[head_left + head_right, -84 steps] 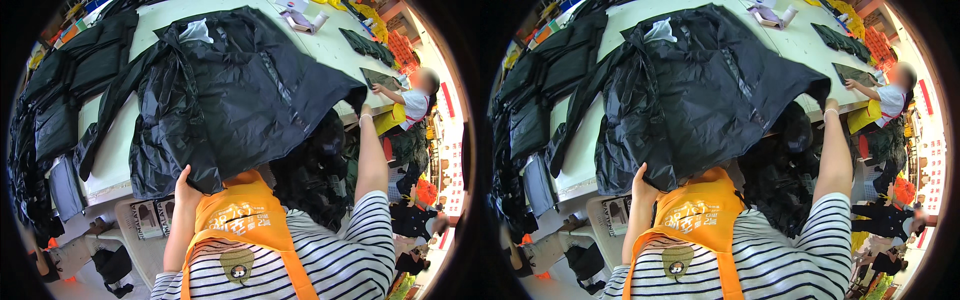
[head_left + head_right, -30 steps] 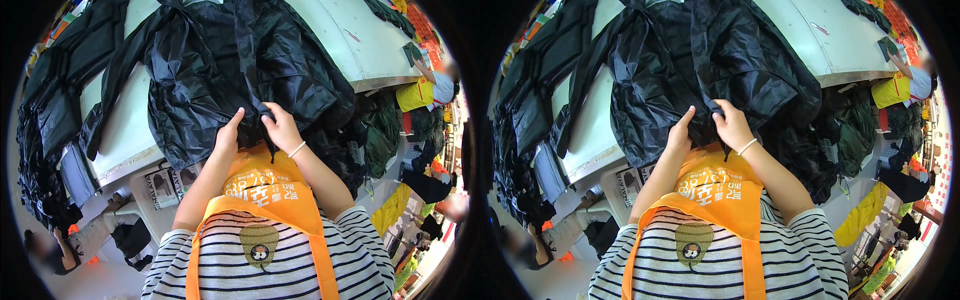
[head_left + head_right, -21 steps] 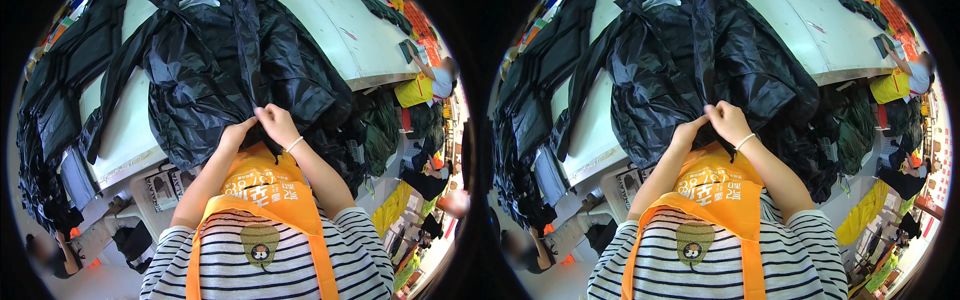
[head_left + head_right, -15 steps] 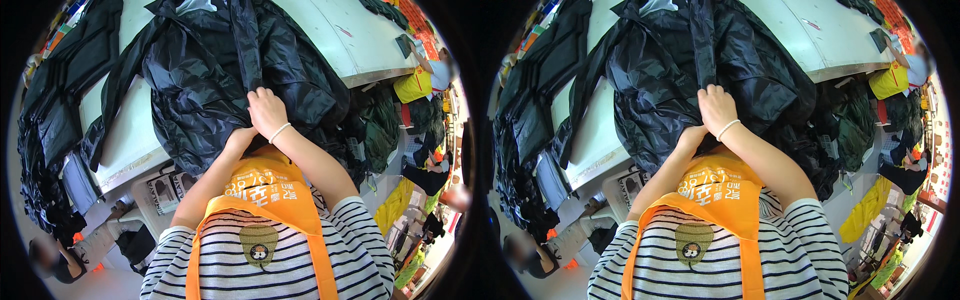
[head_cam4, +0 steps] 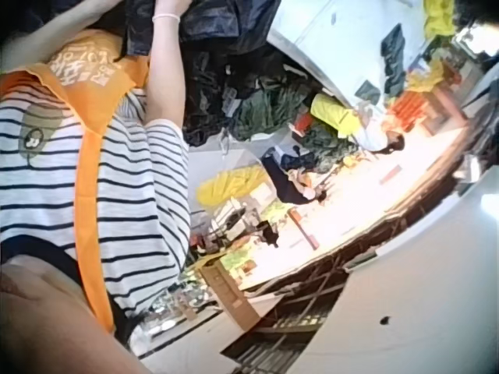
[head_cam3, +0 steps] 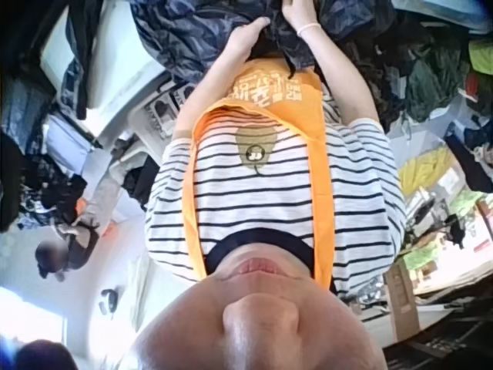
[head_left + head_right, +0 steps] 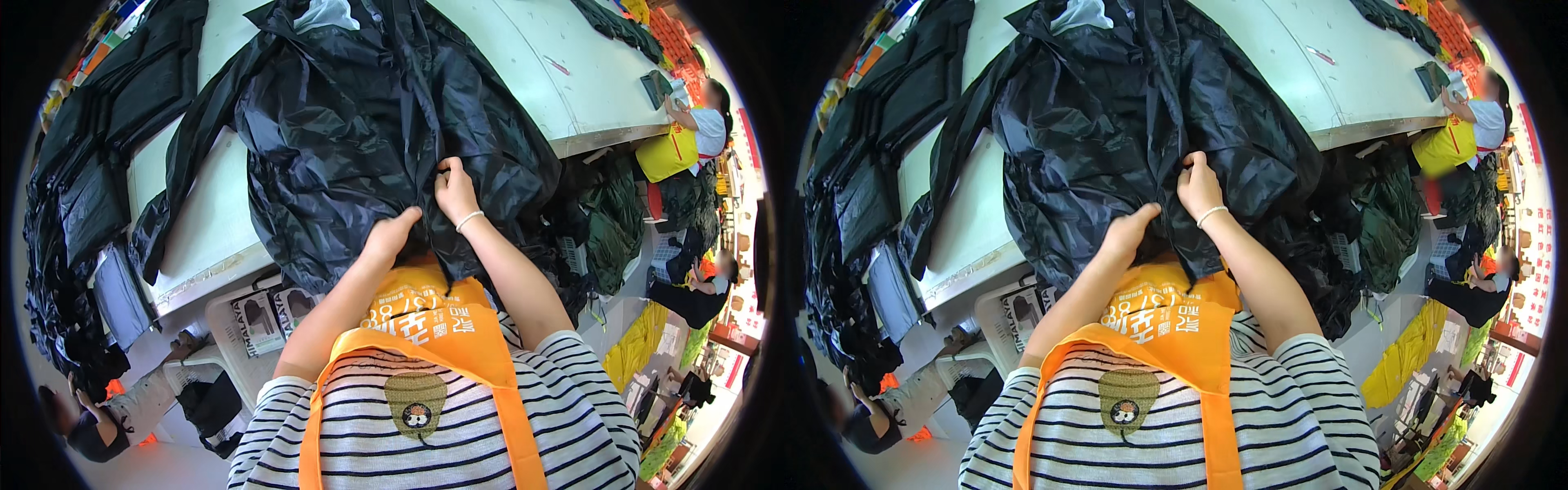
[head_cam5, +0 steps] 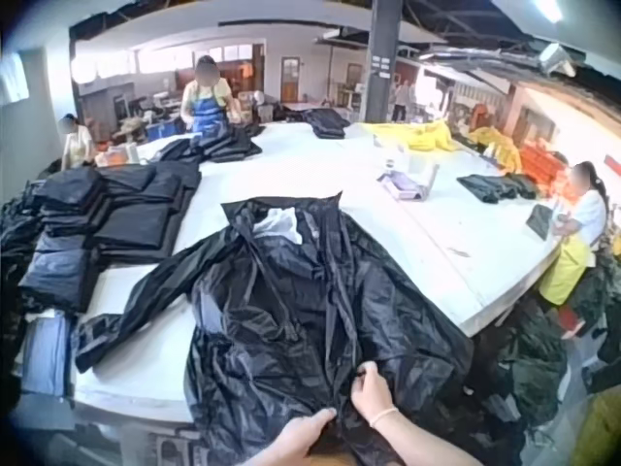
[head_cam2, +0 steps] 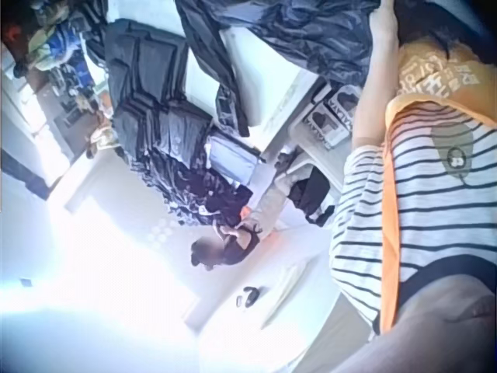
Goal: The person folds a black jacket on a table, zips it, and places it into a white basket. They then pick up a blue strap, attach a tag, and place it into the basket. Finally, they pick up another black jacket and begin to fold it.
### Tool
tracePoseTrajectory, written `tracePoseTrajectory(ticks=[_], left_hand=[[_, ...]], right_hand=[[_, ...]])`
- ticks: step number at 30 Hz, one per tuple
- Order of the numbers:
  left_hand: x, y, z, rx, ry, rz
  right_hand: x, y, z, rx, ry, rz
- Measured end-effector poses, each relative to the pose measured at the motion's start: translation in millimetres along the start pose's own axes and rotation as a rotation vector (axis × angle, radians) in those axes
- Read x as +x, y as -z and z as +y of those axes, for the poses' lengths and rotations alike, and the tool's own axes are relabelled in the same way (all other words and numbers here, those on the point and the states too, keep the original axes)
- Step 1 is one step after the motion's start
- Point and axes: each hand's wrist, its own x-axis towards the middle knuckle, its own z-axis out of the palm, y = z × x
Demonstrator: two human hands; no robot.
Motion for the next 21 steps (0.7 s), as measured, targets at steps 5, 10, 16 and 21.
tracePoseTrajectory(ticks=[5,10,16,21], left_hand=[[10,1,-33,0.039,0.091,-0.054],[-14,-11,-7,0.301,0.019,-0.032],[-33,-9,15,0.345,0.037,-0.009],[-33,-10,22,0.383,0.056,-0.007]], right_hand=[[46,11,-86,-0.273,0.434,0.193],[114,-31,-101,-0.951,0.439,0.106],[176,-9,-94,-0.953,0.037,-0.247],[207,-6,-94,-0.792,0.093,-0.266]])
